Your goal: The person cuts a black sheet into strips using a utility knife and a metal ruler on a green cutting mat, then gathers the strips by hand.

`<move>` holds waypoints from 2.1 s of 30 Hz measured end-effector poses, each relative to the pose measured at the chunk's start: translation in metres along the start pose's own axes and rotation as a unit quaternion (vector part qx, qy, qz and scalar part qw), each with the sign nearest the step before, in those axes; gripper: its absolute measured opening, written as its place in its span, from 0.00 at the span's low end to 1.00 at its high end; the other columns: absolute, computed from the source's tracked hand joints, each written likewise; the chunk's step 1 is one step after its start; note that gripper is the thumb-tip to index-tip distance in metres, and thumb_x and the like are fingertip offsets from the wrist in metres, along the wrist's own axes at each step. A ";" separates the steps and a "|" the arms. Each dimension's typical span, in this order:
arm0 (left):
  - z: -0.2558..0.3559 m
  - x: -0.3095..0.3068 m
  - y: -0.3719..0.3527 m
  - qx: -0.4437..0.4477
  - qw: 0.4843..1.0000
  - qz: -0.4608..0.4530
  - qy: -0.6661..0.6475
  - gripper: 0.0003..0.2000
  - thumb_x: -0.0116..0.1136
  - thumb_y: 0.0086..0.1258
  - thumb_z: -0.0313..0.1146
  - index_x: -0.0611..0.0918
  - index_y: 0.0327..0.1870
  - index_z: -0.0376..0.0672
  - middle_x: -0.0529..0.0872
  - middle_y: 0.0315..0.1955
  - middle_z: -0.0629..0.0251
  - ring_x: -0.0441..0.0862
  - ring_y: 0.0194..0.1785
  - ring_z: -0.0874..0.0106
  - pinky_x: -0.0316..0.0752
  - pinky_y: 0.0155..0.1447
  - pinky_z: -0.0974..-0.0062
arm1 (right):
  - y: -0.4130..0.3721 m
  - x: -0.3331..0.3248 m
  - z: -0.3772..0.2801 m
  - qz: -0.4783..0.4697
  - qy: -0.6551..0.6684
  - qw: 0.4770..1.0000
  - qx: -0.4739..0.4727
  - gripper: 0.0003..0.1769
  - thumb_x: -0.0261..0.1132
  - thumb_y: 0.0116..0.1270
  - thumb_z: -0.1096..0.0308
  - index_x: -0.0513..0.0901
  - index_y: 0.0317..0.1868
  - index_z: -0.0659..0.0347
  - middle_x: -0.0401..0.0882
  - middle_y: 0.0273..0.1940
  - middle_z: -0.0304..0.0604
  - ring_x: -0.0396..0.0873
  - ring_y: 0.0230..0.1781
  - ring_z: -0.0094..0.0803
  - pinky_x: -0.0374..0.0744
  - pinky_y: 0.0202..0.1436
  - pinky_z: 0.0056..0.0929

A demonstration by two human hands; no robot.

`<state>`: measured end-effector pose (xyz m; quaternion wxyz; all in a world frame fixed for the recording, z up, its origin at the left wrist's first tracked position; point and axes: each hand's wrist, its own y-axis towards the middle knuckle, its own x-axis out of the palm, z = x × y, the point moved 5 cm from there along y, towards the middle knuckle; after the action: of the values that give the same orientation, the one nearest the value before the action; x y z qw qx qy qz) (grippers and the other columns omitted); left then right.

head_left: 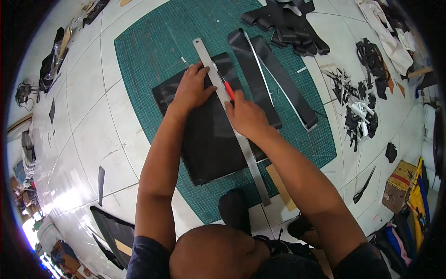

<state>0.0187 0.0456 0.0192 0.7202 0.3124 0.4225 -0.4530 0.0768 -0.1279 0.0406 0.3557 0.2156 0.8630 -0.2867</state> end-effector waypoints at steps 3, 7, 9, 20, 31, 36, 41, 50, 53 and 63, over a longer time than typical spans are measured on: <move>-0.005 0.001 -0.001 -0.018 0.998 -0.005 -0.062 0.33 0.75 0.58 0.37 0.77 0.66 0.35 0.70 0.70 0.45 0.66 0.75 0.49 0.63 0.78 0.59 | 0.027 0.007 -0.013 0.010 -0.021 1.000 -0.007 0.20 0.54 0.78 0.55 0.68 0.51 0.67 0.84 0.38 0.69 0.84 0.41 0.67 0.80 0.48 0.61; -0.006 0.003 -0.001 -0.010 0.999 0.004 -0.049 0.34 0.76 0.57 0.35 0.77 0.65 0.35 0.71 0.70 0.45 0.66 0.75 0.49 0.63 0.78 0.58 | 0.047 0.010 -0.022 0.022 -0.038 0.999 0.009 0.20 0.53 0.78 0.56 0.68 0.51 0.68 0.84 0.41 0.69 0.84 0.44 0.66 0.80 0.51 0.60; -0.007 0.003 -0.002 -0.007 0.999 0.008 -0.048 0.33 0.76 0.57 0.35 0.77 0.65 0.35 0.71 0.69 0.45 0.65 0.75 0.49 0.63 0.78 0.58 | 0.052 0.010 -0.022 0.015 -0.040 0.999 0.016 0.20 0.53 0.78 0.56 0.68 0.51 0.69 0.84 0.41 0.69 0.84 0.45 0.65 0.80 0.52 0.59; -0.010 0.005 -0.001 -0.026 0.997 0.001 -0.071 0.34 0.77 0.56 0.36 0.77 0.66 0.36 0.70 0.71 0.45 0.62 0.77 0.47 0.60 0.80 0.57 | 0.050 0.011 -0.020 0.025 -0.049 0.998 0.017 0.20 0.54 0.78 0.56 0.68 0.52 0.69 0.85 0.42 0.68 0.85 0.47 0.64 0.80 0.54 0.58; -0.010 0.006 -0.001 -0.026 0.998 -0.002 -0.057 0.34 0.77 0.58 0.36 0.76 0.66 0.37 0.69 0.71 0.44 0.64 0.76 0.48 0.61 0.79 0.57 | 0.049 0.007 -0.021 -0.010 -0.036 0.999 0.040 0.20 0.54 0.77 0.56 0.69 0.53 0.67 0.84 0.46 0.68 0.84 0.50 0.63 0.79 0.56 0.57; -0.006 0.004 0.001 -0.029 0.997 -0.007 -0.068 0.34 0.77 0.57 0.36 0.77 0.66 0.37 0.70 0.70 0.45 0.65 0.76 0.48 0.62 0.79 0.58 | 0.033 -0.001 -0.020 -0.085 -0.041 0.993 0.075 0.24 0.54 0.78 0.59 0.67 0.63 0.69 0.82 0.52 0.67 0.82 0.57 0.60 0.78 0.60 0.55; -0.010 0.009 0.001 -0.034 0.998 -0.005 -0.061 0.34 0.76 0.58 0.36 0.77 0.66 0.37 0.70 0.70 0.46 0.65 0.75 0.49 0.63 0.78 0.59 | -0.051 0.005 0.010 -0.156 -0.032 0.979 0.130 0.22 0.55 0.77 0.59 0.66 0.61 0.67 0.84 0.48 0.64 0.84 0.52 0.61 0.79 0.57 0.57; -0.010 0.011 -0.001 -0.042 0.997 -0.033 -0.050 0.33 0.73 0.63 0.38 0.74 0.69 0.38 0.66 0.73 0.46 0.62 0.78 0.48 0.60 0.80 0.57 | -0.114 -0.003 0.036 -0.079 -0.082 0.991 0.074 0.16 0.53 0.80 0.58 0.68 0.53 0.65 0.84 0.35 0.60 0.87 0.37 0.56 0.83 0.39 0.51; -0.013 0.010 -0.002 -0.031 0.998 -0.018 -0.051 0.33 0.73 0.63 0.39 0.75 0.69 0.39 0.67 0.73 0.45 0.60 0.78 0.47 0.58 0.81 0.57 | -0.116 -0.049 0.024 -0.065 0.013 0.992 0.103 0.19 0.57 0.79 0.55 0.69 0.51 0.65 0.84 0.34 0.56 0.86 0.33 0.52 0.81 0.37 0.49; 0.056 -0.013 -0.027 0.076 0.979 -0.033 -0.189 0.35 0.66 0.58 0.28 0.73 0.72 0.47 0.70 0.70 0.50 0.66 0.75 0.49 0.60 0.80 0.55 | -0.175 -0.022 0.123 0.117 0.116 0.977 0.138 0.25 0.73 0.67 0.54 0.71 0.45 0.65 0.71 0.33 0.45 0.73 0.32 0.35 0.73 0.35 0.36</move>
<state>0.0090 -0.0072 0.0542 0.7458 0.2607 0.2538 -0.5581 0.0508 -0.3409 0.0454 0.2512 0.3934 0.8194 -0.3326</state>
